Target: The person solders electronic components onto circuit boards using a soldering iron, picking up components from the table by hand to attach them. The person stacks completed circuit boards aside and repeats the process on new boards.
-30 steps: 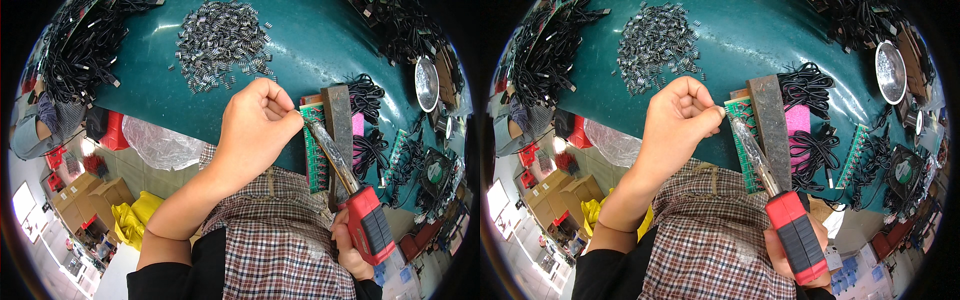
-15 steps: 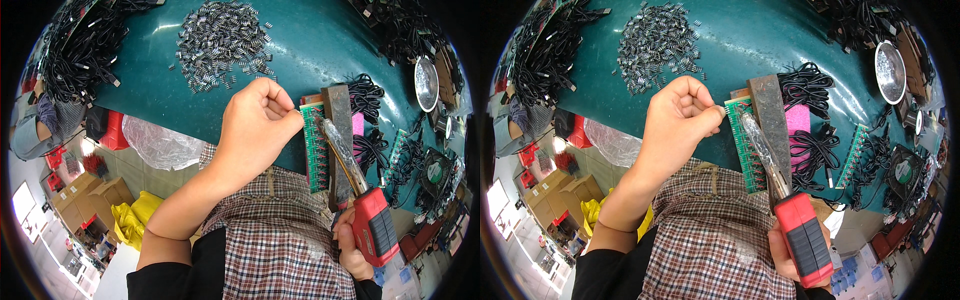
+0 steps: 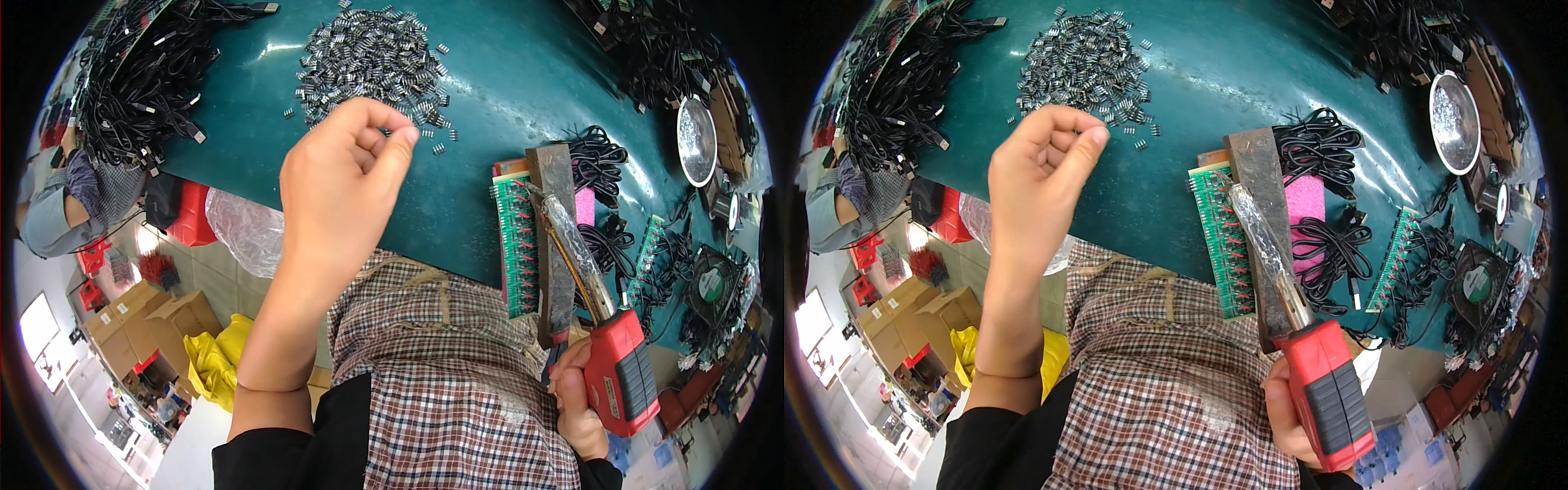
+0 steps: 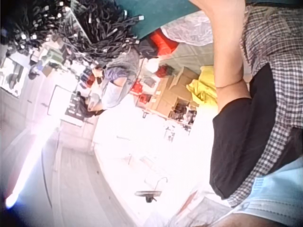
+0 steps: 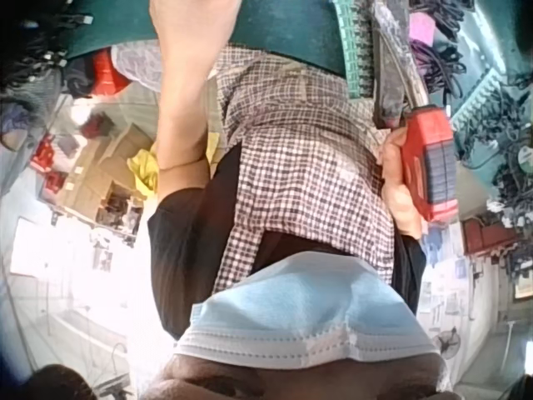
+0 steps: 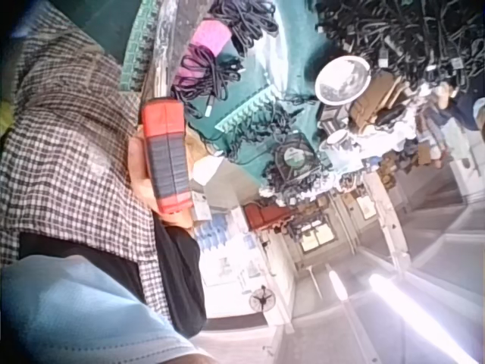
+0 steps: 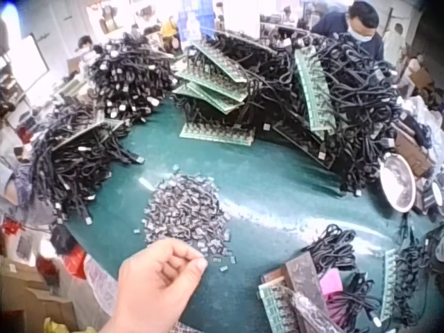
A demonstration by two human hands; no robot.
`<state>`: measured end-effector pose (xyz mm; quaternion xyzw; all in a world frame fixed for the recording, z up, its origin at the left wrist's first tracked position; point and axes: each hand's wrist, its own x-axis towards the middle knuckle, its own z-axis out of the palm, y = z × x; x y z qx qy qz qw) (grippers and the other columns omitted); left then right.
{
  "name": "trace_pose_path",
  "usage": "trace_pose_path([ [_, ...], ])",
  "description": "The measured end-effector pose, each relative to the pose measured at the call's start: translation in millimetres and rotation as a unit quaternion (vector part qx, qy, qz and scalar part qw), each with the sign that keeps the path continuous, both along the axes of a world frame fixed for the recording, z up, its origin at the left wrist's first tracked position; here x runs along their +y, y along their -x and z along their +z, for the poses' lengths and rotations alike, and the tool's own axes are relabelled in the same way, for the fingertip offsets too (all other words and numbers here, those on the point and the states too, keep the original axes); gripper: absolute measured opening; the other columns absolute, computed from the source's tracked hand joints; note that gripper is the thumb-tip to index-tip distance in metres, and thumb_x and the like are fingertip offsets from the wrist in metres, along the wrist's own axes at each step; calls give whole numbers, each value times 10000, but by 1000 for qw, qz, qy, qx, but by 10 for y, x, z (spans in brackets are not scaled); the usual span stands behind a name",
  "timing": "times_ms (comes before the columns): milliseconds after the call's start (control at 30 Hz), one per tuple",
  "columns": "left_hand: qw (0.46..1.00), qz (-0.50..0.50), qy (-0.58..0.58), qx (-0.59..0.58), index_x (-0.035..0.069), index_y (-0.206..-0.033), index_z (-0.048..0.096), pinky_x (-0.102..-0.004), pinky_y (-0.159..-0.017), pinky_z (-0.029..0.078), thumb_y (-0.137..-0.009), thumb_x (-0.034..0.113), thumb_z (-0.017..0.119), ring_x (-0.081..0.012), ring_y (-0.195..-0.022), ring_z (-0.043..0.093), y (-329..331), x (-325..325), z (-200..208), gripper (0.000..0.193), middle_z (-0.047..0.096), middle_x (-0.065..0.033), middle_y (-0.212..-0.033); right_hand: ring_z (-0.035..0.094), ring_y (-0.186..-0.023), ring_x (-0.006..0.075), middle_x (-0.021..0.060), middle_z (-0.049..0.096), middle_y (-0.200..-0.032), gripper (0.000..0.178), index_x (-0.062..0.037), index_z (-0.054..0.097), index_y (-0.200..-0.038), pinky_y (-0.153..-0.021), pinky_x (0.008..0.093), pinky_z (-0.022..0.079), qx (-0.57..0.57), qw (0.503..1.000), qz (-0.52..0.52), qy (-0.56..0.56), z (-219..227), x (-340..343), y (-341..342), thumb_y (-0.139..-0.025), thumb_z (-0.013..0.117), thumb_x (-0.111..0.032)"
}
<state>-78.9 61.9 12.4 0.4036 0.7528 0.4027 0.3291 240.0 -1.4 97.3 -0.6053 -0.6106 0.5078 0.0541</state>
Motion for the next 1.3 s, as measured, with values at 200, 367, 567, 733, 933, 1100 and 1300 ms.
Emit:
trace_pose_path([
  [200,972,-70,-60,215,56,-862,742,-259,-596,490,-804,90,848,-91,-627,584,-148,13,-150,125,641,-11,-772,448,-624,90,80,564,-888,306,-77,476,-1078,-532,242,393,15,1000,14,-20,-40,-51,-59,-1035,634,-336],
  [367,943,-107,-86,304,45,-846,729,-269,-603,516,-805,87,835,-112,-625,629,-149,86,-209,121,665,-14,-780,447,-622,93,84,561,-891,284,-78,470,-1089,-533,241,398,-36,996,71,-45,-58,-83,-154,-1035,631,-306],
  [567,997,-50,-8,56,-10,-903,728,-233,-679,558,-888,44,789,-69,-734,682,-163,4,-62,83,738,-34,-873,453,-623,95,85,556,-890,284,-80,469,-1087,-532,241,404,-176,956,205,-114,-55,-98,-276,-1028,641,-298],
  [733,989,-25,11,-142,-7,-1022,753,-273,-714,602,-922,47,753,-140,-787,755,-191,-102,-38,114,776,-90,-883,467,-627,96,83,555,-887,281,-79,476,-1073,-530,244,407,-178,955,195,-134,-54,-99,-256,-1022,653,-291],
  [933,960,-41,43,-273,-26,-1058,731,-244,-756,586,-947,17,738,-103,-831,719,-250,-190,-5,119,762,-68,-938,547,-681,131,69,610,-870,200,-73,561,-1037,-591,268,451,12,999,7,-30,-2,-40,-95,-971,682,-219],
  [1100,943,-21,44,-329,-36,-1012,723,-229,-746,570,-920,-13,742,-79,-812,694,-352,-190,-12,97,750,-68,-914,698,-797,212,33,707,-871,90,-71,710,-975,-716,328,541,-47,998,42,-19,123,42,-9,-887,710,-92],
  [1300,946,-53,47,-316,-24,-1069,691,-255,-753,608,-953,3,717,-141,-862,747,-378,-173,-46,122,756,-99,-966,692,-774,248,50,706,-864,104,-74,710,-957,-704,354,537,-37,997,59,-27,112,45,-31,-856,724,-91],
])
